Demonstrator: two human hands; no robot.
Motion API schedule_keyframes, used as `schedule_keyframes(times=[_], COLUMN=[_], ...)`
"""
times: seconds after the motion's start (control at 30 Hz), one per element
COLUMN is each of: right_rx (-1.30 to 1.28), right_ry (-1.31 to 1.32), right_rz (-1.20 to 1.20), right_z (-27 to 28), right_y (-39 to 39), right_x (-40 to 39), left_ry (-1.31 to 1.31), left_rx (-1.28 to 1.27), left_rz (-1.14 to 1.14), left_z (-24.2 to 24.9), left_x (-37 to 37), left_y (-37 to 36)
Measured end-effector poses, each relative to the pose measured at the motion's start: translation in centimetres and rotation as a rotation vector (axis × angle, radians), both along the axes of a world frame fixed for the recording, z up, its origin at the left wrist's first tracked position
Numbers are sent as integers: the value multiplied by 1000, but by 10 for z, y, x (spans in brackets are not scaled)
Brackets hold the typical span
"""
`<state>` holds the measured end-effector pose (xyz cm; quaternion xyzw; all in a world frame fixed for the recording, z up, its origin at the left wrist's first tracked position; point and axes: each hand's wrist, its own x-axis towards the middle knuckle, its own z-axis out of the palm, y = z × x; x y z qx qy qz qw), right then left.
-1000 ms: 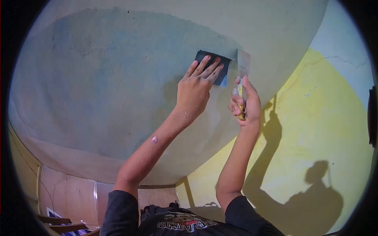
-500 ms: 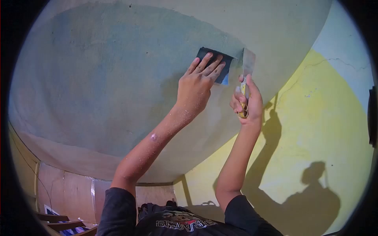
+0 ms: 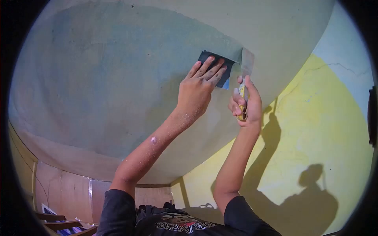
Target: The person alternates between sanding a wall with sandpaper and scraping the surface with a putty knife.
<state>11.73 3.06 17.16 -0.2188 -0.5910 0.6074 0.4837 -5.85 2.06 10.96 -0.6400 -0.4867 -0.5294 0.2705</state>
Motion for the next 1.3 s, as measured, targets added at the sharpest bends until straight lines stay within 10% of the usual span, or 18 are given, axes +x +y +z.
schedule_keyframes(times=[0.5, 0.93, 1.3], right_rx=[-1, -232, -321], right_ry=[15, 260, 186], right_rz=[-10, -169, -151], right_z=[-4, -146, -179], right_y=[-12, -39, -43], right_x=[-8, 100, 122], left_ry=[29, 90, 171], left_rx=[28, 201, -191], left_rz=[33, 132, 8], left_z=[2, 73, -60], left_x=[0, 33, 107], left_y=[1, 8, 10])
